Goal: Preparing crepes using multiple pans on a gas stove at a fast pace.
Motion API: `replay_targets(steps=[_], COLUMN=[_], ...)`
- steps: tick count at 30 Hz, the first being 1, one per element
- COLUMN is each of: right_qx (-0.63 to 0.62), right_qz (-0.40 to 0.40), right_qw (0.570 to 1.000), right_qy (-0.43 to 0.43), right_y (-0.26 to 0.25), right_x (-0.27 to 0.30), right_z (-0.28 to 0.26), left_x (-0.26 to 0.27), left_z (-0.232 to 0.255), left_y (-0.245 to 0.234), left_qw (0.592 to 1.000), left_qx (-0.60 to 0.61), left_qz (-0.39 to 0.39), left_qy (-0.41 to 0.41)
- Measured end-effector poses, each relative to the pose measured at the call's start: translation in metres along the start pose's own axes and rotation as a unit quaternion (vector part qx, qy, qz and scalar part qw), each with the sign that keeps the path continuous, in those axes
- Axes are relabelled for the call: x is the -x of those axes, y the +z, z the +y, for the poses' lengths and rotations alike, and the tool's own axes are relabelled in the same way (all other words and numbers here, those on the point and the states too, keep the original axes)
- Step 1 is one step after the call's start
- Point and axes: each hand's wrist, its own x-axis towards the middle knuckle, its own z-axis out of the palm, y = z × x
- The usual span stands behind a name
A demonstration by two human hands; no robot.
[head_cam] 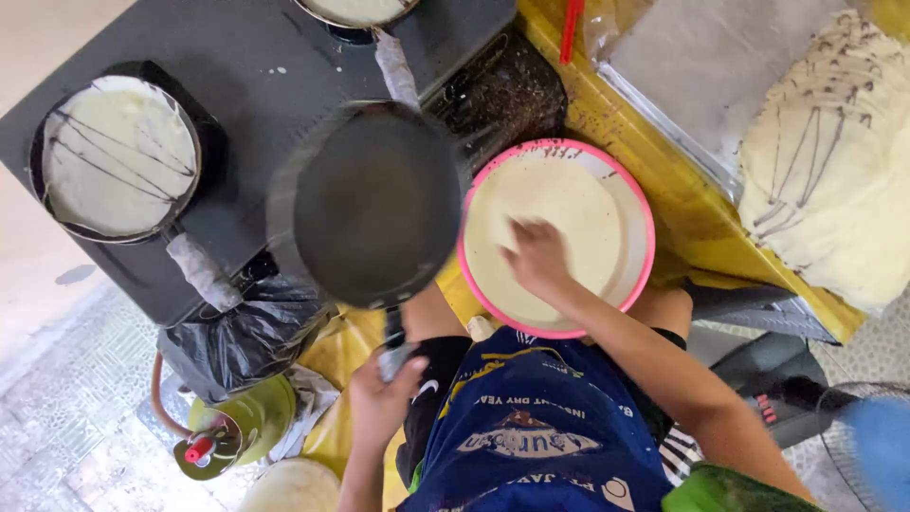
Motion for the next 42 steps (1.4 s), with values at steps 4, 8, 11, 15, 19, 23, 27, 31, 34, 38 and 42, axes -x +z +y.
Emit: replay_targets(steps=[4,8,11,15,19,23,27,31,34,38,42], right_qx=[0.303,0.226,0.229,0.415,0.44,0.444,0.344,0.276,0.283,0.308,0.368], right_qz=[-0.258,-0.057,0.048,0.066,0.094,0.068,-0.013,0.017,0.091,0.22,0.29], right_qw=[0.896,0.961,0.964,0.907,0.893,0.888,0.916,0.934,0.934,0.918,0.881], right_qy=[0.197,0.151,0.127,0.014,0.016,0.096,0.206,0.228,0.197,0.116,0.064], right_y=[0.088,0.073,0.019,0.001,-0.045,-0.114,-0.154,-0.129,-0.119,-0.132,-0.141], right_x=[0.159,0.217,0.197,0.162,0.173,0.182,0.184,0.195,0.189,0.172,0.161], right_z=[0.127,0.155,0.137,0.158,0.189,0.178,0.153,0.148,0.131,0.092,0.084], left_x=[-0.023,-0.042,-0.055,-0.076,-0.104,-0.114,-0.126,-0.128,-0.128,-0.135,-0.124], left_z=[-0.014,-0.01,-0.005,0.002,-0.004,0.001,0.016,0.035,0.056,0.032,0.051], left_y=[0.048,0.083,0.098,0.098,0.091,0.091,0.087,0.089,0.089,0.103,0.097], left_qw=[0.993,0.982,0.971,0.962,0.945,0.879,0.794,0.825,0.929,0.971,0.97], left_qx=[0.004,0.008,-0.071,-0.185,-0.268,-0.372,-0.433,-0.417,-0.328,-0.004,0.049], left_qz=[-0.113,-0.189,-0.227,-0.202,-0.176,0.001,0.086,0.034,-0.143,-0.237,-0.232], left_qy=[0.037,0.019,0.009,0.015,0.062,0.298,0.417,0.381,0.092,-0.042,-0.055])
